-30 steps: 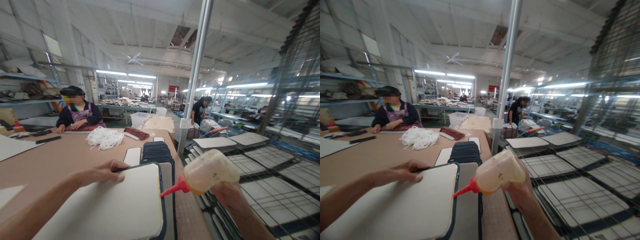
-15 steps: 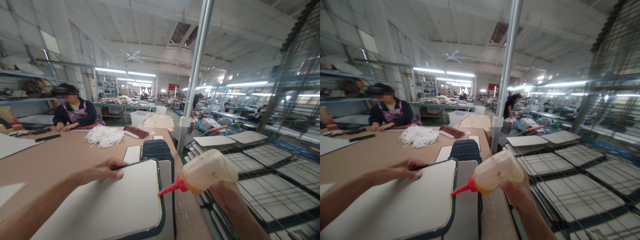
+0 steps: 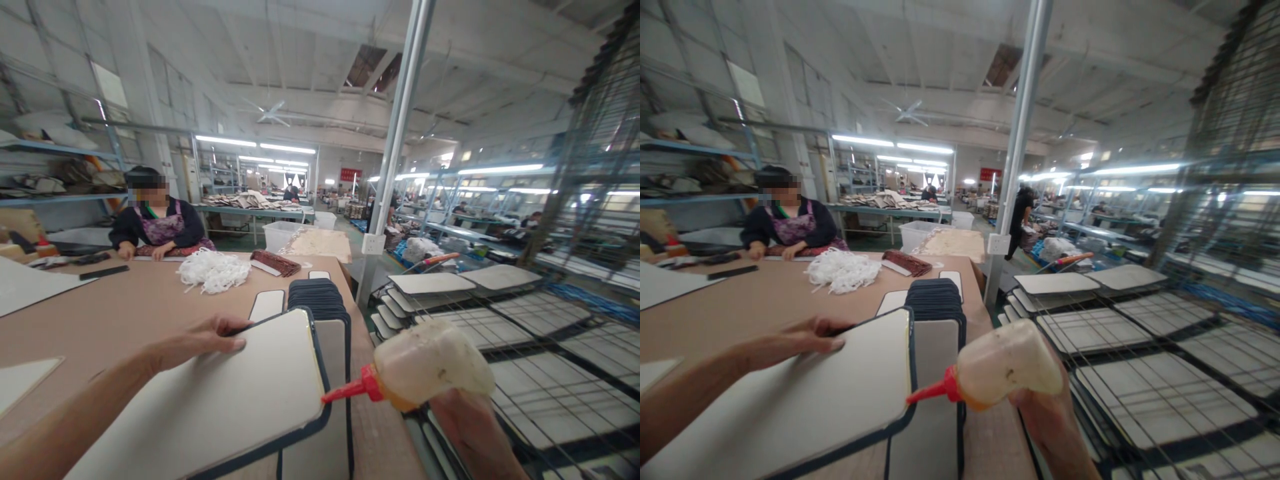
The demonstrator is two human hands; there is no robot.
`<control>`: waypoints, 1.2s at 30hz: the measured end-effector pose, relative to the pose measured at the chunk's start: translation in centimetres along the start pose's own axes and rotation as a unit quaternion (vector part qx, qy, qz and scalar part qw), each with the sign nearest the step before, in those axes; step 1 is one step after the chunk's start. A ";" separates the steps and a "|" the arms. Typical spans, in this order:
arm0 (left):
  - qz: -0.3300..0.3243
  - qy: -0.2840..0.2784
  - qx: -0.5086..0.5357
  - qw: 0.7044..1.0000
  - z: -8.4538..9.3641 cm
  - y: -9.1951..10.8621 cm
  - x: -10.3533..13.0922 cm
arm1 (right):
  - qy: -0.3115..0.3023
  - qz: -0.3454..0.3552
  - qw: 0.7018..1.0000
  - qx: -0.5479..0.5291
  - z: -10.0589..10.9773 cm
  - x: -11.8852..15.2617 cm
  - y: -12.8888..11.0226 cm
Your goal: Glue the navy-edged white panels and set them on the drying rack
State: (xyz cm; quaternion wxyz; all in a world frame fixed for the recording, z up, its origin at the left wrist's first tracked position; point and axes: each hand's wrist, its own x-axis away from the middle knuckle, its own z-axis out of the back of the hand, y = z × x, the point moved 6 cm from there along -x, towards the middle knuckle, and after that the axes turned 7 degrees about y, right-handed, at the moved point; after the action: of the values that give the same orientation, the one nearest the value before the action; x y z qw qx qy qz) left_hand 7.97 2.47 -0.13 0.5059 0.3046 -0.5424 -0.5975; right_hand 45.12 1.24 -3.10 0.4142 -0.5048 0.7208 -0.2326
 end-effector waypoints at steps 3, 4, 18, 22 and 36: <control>0.010 -0.027 0.030 0.999 -0.3 -0.7 -0.1 | -0.014 0.015 1.000 0.014 0.1 0.5 -0.1; 0.011 -0.020 0.043 0.999 -0.2 -1.0 -0.1 | -0.001 0.019 1.000 0.019 0.0 0.7 -0.2; 0.007 0.066 0.157 0.985 -1.4 -3.9 -2.6 | 0.140 0.101 0.985 0.008 -1.0 1.7 -1.6; 0.020 0.087 0.170 0.981 -2.3 -4.1 -3.0 | 0.134 0.105 0.985 0.004 -0.4 1.0 -1.1; 0.017 0.123 0.193 0.973 -4.1 -4.2 -4.4 | 0.088 0.133 0.987 0.021 -0.8 -0.2 -1.1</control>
State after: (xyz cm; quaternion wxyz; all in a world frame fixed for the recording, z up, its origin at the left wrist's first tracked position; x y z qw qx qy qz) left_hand 11.86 4.75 -5.86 0.5105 0.4585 -0.5859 -0.4312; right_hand 45.06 0.94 -1.70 0.3872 -0.3730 0.8102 -0.2336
